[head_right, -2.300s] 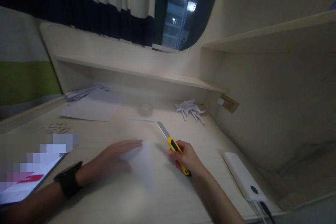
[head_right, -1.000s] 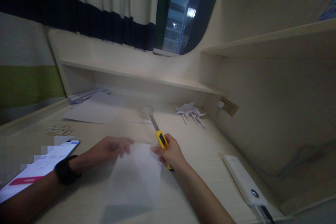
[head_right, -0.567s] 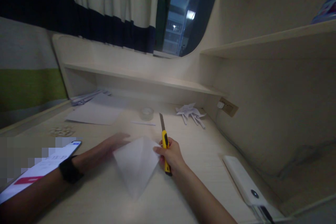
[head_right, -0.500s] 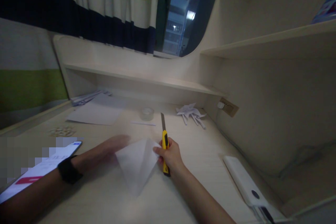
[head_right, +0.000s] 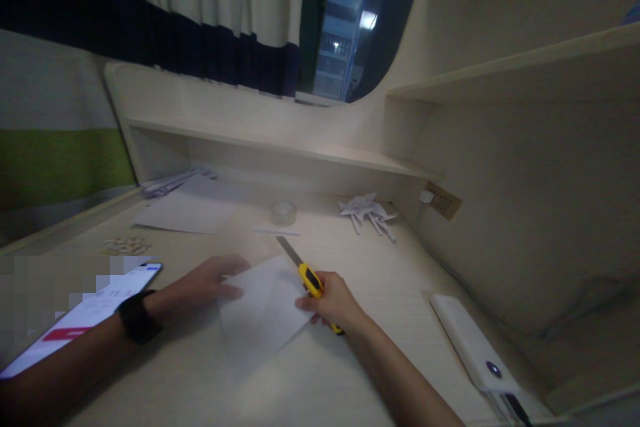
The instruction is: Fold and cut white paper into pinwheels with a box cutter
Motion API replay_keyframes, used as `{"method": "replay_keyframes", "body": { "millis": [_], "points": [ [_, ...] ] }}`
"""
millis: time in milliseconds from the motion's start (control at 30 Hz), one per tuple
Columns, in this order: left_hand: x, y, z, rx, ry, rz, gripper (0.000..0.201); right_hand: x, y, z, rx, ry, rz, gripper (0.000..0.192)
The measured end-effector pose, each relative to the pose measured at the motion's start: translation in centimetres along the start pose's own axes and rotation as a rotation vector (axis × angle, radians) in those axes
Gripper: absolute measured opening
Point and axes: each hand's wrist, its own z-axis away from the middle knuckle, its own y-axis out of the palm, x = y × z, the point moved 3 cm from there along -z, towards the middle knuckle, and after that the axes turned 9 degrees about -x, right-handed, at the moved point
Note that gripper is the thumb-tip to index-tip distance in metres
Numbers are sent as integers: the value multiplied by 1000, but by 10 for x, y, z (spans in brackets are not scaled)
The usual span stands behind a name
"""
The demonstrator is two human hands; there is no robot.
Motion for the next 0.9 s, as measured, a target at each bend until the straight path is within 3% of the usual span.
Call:
{"method": "replay_keyframes", "body": {
  "millis": [233,500,667,833,900],
  "points": [
    [1,0,6,64,-15,21,20,-10,-2,0,30,-21,160,17],
    [0,1,11,51,203,-251,7,-3,-2,10,-88,-482,458,8],
    [0,0,13,72,232,-318,19,-4,5,22,-105,-629,507,16],
    [-8,13,14,26,261,-246,60,-8,16,32,-80,-818,647,33],
    [-11,22,14,-22,261,-247,62,-8,19,34,-93,-876,675,34]
  ]
}}
